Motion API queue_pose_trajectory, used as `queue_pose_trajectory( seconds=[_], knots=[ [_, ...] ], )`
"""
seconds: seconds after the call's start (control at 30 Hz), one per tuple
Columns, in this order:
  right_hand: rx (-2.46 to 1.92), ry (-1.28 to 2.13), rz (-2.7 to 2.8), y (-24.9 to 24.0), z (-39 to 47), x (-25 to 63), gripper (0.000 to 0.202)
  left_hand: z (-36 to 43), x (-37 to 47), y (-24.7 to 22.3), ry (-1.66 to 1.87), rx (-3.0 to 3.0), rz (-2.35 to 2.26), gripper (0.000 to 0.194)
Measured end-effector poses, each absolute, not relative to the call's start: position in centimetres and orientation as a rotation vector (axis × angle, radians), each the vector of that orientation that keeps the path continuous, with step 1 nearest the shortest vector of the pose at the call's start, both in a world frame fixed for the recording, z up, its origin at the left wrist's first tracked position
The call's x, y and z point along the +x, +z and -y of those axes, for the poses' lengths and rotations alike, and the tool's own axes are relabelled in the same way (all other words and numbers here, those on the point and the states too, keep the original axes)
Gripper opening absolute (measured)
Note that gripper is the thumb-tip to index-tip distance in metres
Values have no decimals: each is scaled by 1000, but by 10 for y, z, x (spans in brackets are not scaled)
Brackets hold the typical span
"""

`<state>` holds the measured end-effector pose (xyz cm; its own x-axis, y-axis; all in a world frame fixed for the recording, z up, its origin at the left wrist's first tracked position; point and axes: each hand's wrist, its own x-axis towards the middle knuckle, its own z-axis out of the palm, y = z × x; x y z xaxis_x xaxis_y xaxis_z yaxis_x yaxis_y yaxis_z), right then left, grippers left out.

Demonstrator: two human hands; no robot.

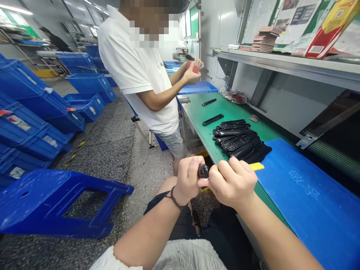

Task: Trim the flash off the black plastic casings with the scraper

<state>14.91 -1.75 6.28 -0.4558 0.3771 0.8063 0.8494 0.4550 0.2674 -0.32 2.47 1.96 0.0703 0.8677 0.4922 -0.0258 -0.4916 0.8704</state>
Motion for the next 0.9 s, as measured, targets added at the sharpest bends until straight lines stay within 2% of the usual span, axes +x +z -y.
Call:
queue_pose_trajectory(
  seconds=[0.1, 0.17, 0.3, 0.4, 0.57, 0.9],
  knots=[
    [-1000, -848, 2011, 61, 12, 152, 46, -21, -3, 14, 1404, 1410, -797, 55],
    [-973, -678, 2021, 64, 8, 156, 41, -21, -6, 12, 1254, 1338, -684, 54],
    [-1064, -293, 2021, 76, 4, 170, 15, -25, -15, 12, 1116, 1279, -573, 57],
    [-1158, -155, 2057, 81, 6, 176, 28, -24, -19, 13, 1154, 1323, -656, 60],
    [-1167, -151, 2098, 78, 10, 168, 53, -18, -18, 13, 1079, 1462, -699, 64],
    [-1220, -620, 2107, 70, 6, 168, 56, -12, 0, 4, 1129, 1321, -760, 63]
  ],
)
